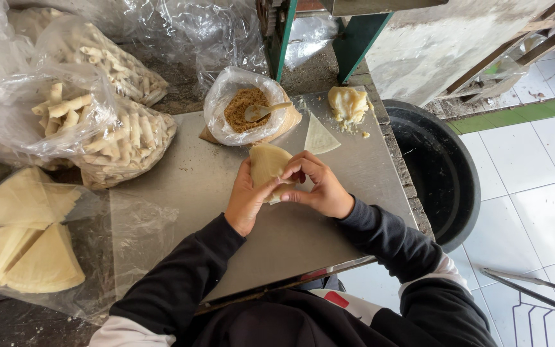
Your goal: The person separates thin triangular wrappers from a stack and places them on a metal table. They then scoop a brown granular filling into each wrapper and fold them into triangular packets, stacking the finished items on the table.
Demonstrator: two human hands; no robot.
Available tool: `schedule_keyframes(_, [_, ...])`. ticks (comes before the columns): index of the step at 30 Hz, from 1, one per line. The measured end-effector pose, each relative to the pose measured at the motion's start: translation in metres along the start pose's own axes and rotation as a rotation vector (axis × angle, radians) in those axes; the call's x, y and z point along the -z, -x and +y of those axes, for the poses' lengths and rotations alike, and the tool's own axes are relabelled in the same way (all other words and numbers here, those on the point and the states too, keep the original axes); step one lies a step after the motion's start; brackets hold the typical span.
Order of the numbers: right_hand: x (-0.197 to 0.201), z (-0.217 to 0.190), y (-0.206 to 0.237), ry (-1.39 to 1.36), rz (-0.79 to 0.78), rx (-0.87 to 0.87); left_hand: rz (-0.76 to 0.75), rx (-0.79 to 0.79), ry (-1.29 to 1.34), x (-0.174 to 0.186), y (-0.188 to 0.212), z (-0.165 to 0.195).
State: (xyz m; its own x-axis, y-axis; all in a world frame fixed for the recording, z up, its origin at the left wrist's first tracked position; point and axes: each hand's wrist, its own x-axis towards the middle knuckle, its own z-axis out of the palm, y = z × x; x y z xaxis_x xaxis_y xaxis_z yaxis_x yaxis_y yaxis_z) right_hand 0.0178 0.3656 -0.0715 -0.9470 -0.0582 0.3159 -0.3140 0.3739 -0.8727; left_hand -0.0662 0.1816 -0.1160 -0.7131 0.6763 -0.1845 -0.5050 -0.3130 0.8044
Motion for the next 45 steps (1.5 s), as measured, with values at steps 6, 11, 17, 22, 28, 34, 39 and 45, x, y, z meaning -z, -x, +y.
schedule_keyframes(6, [0.001, 0.023, 0.008, -0.168, 0.067, -0.224, 0.007, 0.003, -0.048, 0.001, 0.002, -0.002])
schedule_keyframes(11, [0.022, 0.056, 0.004, -0.504, 0.397, -0.327, -0.005, 0.028, -0.018, 0.006, 0.006, -0.003])
schedule_keyframes(17, [0.055, 0.071, 0.0, 0.075, 0.66, -0.133, 0.019, 0.037, -0.006, 0.01, 0.008, 0.0])
schedule_keyframes(22, [0.04, 0.07, 0.003, 0.928, 0.329, -0.103, 0.022, 0.021, -0.014, 0.009, 0.009, -0.001])
schedule_keyframes(28, [0.03, 0.063, 0.008, 0.991, 0.2, 0.007, 0.02, 0.035, -0.023, 0.011, 0.013, -0.001])
schedule_keyframes(34, [0.024, 0.058, 0.008, 0.991, 0.173, 0.023, 0.023, 0.053, -0.048, 0.01, 0.014, 0.001])
schedule_keyframes(39, [0.02, 0.058, 0.009, 1.004, 0.186, 0.014, 0.021, 0.043, -0.048, 0.009, 0.015, 0.0])
schedule_keyframes(45, [0.019, 0.057, 0.008, 1.024, 0.18, 0.031, 0.023, 0.046, -0.038, 0.009, 0.013, -0.002])
